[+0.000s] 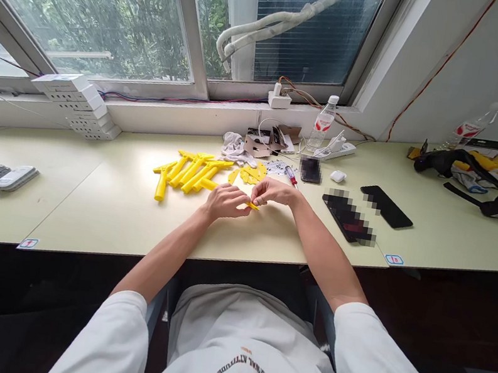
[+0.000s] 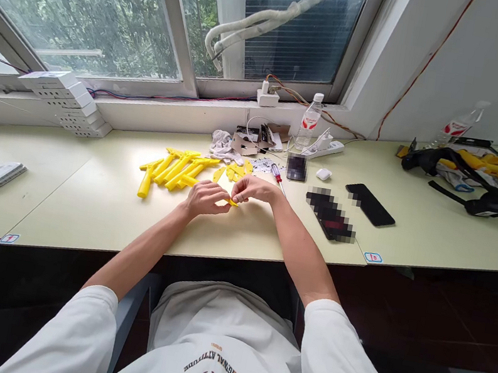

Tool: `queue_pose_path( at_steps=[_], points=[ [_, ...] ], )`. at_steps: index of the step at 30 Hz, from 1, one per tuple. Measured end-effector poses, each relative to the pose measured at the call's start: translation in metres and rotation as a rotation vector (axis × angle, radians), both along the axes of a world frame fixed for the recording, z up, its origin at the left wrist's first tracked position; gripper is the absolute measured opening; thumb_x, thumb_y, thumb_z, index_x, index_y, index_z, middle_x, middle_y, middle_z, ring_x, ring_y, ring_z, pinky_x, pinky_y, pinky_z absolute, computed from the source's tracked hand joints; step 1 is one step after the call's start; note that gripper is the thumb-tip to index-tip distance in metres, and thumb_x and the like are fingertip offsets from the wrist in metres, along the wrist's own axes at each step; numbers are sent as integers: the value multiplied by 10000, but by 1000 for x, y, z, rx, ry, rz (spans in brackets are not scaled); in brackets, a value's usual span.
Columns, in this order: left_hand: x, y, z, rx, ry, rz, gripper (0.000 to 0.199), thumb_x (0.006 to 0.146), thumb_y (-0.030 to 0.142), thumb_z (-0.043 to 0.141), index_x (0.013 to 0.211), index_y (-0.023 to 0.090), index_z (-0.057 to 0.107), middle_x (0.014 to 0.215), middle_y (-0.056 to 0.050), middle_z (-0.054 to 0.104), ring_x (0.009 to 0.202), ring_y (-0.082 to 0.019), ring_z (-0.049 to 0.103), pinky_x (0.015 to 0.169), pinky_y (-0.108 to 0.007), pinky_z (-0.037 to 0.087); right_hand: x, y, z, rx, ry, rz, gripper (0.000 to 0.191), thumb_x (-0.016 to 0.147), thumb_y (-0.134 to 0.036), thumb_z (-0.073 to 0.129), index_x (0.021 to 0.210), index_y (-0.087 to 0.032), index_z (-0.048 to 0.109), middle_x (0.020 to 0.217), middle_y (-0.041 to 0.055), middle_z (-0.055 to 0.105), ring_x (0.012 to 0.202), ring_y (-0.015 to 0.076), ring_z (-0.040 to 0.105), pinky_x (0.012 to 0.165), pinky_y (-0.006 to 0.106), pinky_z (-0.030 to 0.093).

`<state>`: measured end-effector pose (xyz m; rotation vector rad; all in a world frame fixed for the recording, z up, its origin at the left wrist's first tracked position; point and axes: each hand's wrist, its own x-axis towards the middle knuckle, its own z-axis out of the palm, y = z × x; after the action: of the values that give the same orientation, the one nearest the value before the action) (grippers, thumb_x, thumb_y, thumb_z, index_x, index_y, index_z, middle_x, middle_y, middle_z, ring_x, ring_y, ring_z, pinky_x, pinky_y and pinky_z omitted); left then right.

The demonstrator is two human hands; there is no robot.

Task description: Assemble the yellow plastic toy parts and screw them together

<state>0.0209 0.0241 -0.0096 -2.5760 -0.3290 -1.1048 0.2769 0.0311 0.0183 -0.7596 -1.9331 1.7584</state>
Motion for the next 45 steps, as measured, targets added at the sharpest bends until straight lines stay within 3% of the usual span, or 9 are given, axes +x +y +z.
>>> queue_pose_path(
  at_steps=[17, 24, 38, 45],
  points=[
    [-1, 1, -1, -11, -25, 6, 119, 971, 367, 721, 887, 289, 752, 795, 35, 806, 718, -148, 756, 681, -330, 497, 3, 1, -3, -24, 13, -59, 290, 731, -311, 966, 928, -119, 874, 709, 57, 755, 635, 127, 616, 600, 241, 473],
    [0, 0, -1, -25, 39, 10, 184, 988, 406, 685, 860, 290, 749, 839, 8, 819, 718, -157, 750, 646, -338, 495, 3, 4, -8, -128, -6, 23, 330, 736, -327, 991, 942, -126, 831, 799, 43, 760, 680, 114, 634, 636, 217, 497],
    [0, 0, -2, -1, 10, -52, 143, 995, 392, 708, 910, 291, 763, 849, 8, 824, 711, -162, 747, 651, -336, 487, 2, 5, -10, -103, -56, 69, 336, 774, -370, 970, 937, -139, 788, 798, 21, 720, 640, 91, 535, 529, 192, 357],
    [-1, 2, -2, -71, 33, -45, 159, 1014, 424, 689, 968, 304, 783, 860, -3, 825, 734, -156, 760, 675, -326, 518, 7, 3, -3, -98, -64, -1, 422, 721, -412, 996, 949, -159, 747, 760, -13, 635, 610, 85, 453, 519, 211, 313]
  ],
)
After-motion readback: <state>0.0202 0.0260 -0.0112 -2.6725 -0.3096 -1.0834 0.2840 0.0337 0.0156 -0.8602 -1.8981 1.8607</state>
